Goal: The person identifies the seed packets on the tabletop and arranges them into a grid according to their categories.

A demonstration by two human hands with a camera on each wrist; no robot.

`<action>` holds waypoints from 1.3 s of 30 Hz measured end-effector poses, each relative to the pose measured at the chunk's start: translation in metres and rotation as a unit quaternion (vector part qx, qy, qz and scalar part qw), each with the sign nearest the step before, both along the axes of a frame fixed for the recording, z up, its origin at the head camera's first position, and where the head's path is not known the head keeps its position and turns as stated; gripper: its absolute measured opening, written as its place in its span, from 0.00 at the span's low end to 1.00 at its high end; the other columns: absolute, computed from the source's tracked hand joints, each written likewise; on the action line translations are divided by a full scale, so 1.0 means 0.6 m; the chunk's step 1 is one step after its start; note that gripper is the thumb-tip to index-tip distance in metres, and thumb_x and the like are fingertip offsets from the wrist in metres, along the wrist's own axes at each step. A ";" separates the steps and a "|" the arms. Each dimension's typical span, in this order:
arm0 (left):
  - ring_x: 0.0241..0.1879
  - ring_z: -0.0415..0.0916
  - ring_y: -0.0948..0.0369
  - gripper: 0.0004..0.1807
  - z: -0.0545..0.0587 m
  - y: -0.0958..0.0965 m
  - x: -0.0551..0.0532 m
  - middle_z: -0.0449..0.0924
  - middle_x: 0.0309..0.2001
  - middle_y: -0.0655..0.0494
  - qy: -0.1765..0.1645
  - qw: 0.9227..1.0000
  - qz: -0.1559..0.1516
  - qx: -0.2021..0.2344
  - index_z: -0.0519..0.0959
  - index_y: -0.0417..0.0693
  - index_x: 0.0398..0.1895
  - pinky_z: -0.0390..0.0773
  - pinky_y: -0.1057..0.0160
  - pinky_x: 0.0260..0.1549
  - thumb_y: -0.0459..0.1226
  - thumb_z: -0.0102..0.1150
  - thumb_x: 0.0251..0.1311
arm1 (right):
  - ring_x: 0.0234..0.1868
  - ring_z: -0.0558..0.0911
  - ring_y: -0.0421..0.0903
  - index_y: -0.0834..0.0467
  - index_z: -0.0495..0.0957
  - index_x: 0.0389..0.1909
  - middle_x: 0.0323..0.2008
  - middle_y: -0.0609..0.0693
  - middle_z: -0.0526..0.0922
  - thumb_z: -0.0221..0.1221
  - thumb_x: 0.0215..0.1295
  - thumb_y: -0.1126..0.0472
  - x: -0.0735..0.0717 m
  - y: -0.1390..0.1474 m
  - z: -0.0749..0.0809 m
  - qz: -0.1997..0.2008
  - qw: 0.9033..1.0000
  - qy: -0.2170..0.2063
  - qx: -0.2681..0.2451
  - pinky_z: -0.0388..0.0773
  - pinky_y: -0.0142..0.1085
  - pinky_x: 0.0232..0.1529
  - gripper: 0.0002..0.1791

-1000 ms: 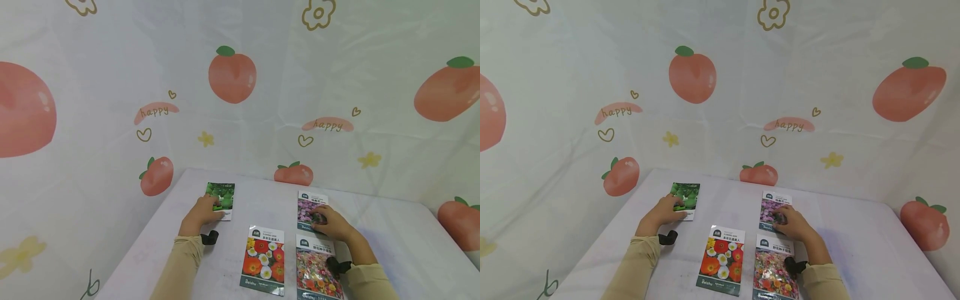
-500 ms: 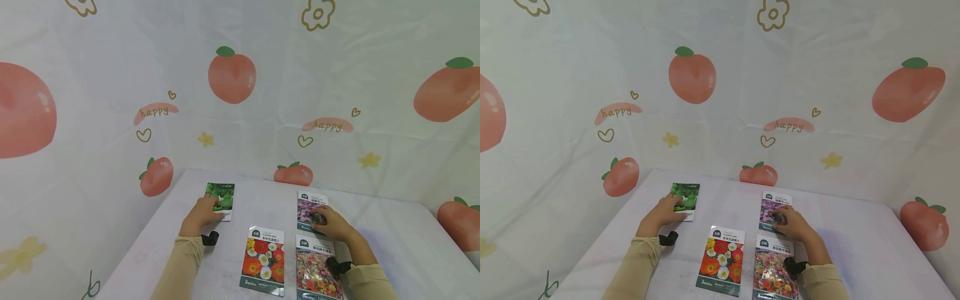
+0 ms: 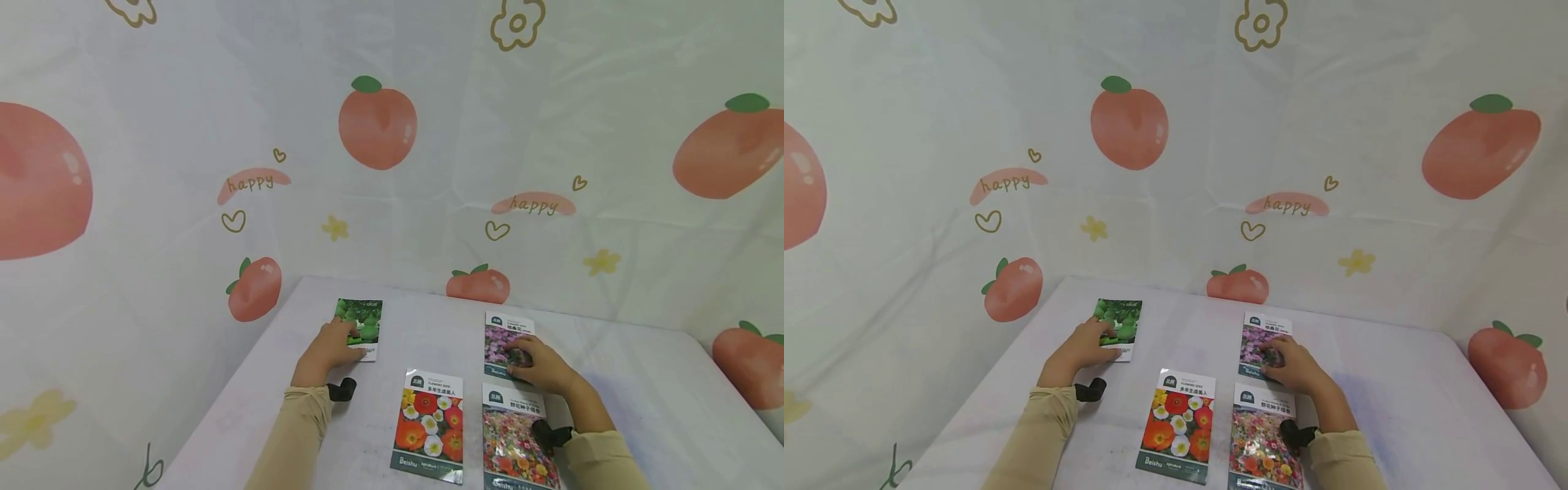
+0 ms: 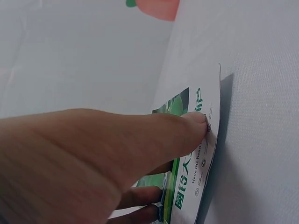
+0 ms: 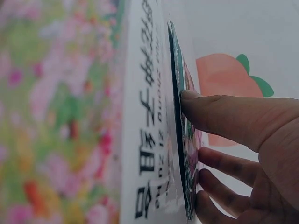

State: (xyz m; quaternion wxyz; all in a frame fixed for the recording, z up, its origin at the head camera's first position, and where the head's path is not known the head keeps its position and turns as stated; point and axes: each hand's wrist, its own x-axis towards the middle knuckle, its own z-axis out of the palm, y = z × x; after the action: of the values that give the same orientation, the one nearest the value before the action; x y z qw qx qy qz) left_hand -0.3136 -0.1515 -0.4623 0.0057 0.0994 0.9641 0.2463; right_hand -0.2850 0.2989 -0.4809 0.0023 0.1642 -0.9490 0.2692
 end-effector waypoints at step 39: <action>0.52 0.76 0.42 0.23 -0.013 0.000 -0.007 0.78 0.50 0.42 0.010 1.000 0.009 -0.003 0.85 0.41 0.51 0.80 0.40 0.54 0.44 0.78 0.56 | 0.66 0.74 0.75 0.61 0.81 0.61 0.66 0.72 0.73 0.73 0.65 0.57 0.001 -0.002 0.003 -0.008 1.000 -0.008 0.001 0.74 0.70 0.61 0.25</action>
State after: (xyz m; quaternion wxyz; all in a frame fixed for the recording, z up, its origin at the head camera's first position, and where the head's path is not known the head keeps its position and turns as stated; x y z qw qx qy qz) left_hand -0.3175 -0.1515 -0.4700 -0.0061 0.0931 0.9656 0.2429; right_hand -0.2843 0.2976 -0.4794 -0.0030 0.1541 -0.9506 0.2695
